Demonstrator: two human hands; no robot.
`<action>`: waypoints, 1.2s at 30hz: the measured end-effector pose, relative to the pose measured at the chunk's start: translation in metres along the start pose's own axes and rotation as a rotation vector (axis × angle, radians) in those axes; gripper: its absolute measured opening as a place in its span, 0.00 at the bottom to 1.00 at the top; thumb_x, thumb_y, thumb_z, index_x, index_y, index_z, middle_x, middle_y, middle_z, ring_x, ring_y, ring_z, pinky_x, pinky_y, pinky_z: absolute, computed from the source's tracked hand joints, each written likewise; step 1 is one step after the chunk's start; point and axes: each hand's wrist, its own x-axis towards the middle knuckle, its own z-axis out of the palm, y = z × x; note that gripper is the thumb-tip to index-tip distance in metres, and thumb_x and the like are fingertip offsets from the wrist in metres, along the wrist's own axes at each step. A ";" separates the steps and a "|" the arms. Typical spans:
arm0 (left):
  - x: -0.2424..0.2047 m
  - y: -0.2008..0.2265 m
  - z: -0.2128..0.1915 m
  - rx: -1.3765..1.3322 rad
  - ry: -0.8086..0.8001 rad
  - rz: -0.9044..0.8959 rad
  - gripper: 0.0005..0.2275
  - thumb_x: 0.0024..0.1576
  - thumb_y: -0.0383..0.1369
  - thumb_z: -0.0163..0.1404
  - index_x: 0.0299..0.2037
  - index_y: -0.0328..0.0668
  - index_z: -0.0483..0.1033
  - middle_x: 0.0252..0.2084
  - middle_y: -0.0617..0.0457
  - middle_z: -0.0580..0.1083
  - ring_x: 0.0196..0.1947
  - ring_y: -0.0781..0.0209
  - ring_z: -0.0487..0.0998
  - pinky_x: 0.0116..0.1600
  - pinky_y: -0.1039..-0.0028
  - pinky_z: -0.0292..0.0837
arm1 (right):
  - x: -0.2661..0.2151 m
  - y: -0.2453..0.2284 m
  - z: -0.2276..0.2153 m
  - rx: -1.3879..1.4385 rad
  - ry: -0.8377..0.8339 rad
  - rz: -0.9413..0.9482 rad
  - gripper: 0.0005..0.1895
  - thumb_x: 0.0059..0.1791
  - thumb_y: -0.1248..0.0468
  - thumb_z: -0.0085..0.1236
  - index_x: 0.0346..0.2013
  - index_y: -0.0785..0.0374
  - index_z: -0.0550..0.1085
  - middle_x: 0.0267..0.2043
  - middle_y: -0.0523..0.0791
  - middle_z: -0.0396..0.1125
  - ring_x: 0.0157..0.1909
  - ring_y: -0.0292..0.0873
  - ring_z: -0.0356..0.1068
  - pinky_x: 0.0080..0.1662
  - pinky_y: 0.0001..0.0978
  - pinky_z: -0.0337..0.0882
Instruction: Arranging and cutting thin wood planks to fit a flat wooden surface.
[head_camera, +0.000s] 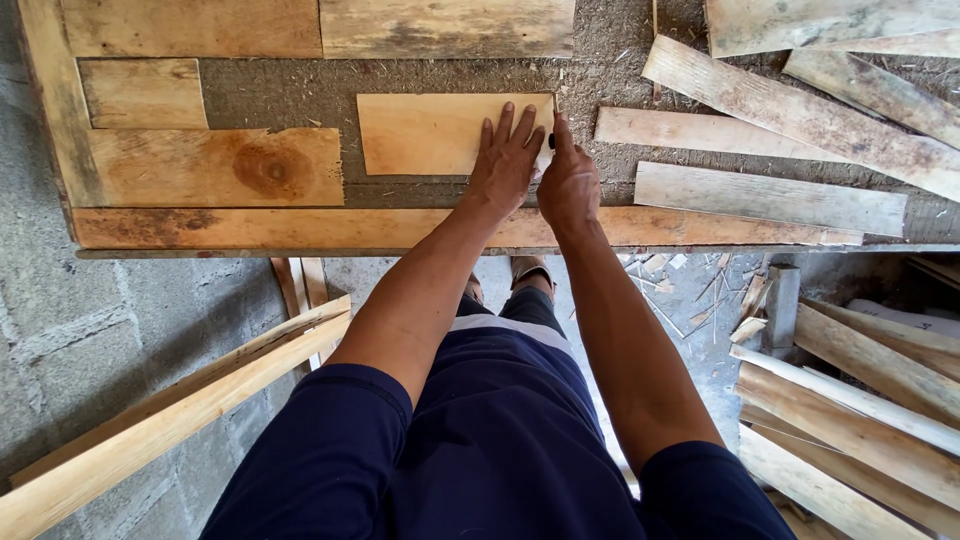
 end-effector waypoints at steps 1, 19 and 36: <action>0.000 0.001 0.000 -0.003 -0.002 0.001 0.26 0.62 0.32 0.52 0.71 0.42 0.60 0.78 0.44 0.46 0.78 0.37 0.41 0.77 0.42 0.39 | 0.000 0.000 -0.002 -0.003 -0.002 0.002 0.39 0.51 0.77 0.53 0.76 0.58 0.54 0.44 0.59 0.75 0.30 0.45 0.74 0.21 0.32 0.70; -0.001 0.000 0.005 0.009 0.065 0.028 0.29 0.57 0.26 0.54 0.71 0.40 0.61 0.77 0.41 0.47 0.77 0.35 0.41 0.76 0.42 0.36 | -0.022 -0.013 -0.030 -0.027 -0.099 0.040 0.29 0.52 0.79 0.43 0.69 0.62 0.64 0.28 0.54 0.74 0.12 0.35 0.56 0.12 0.29 0.56; 0.002 0.003 -0.006 -0.034 0.001 -0.041 0.33 0.51 0.23 0.57 0.70 0.43 0.64 0.78 0.45 0.47 0.77 0.39 0.41 0.77 0.46 0.36 | -0.053 -0.008 -0.028 0.087 -0.071 -0.008 0.28 0.50 0.79 0.45 0.67 0.68 0.62 0.34 0.59 0.75 0.11 0.39 0.62 0.10 0.32 0.59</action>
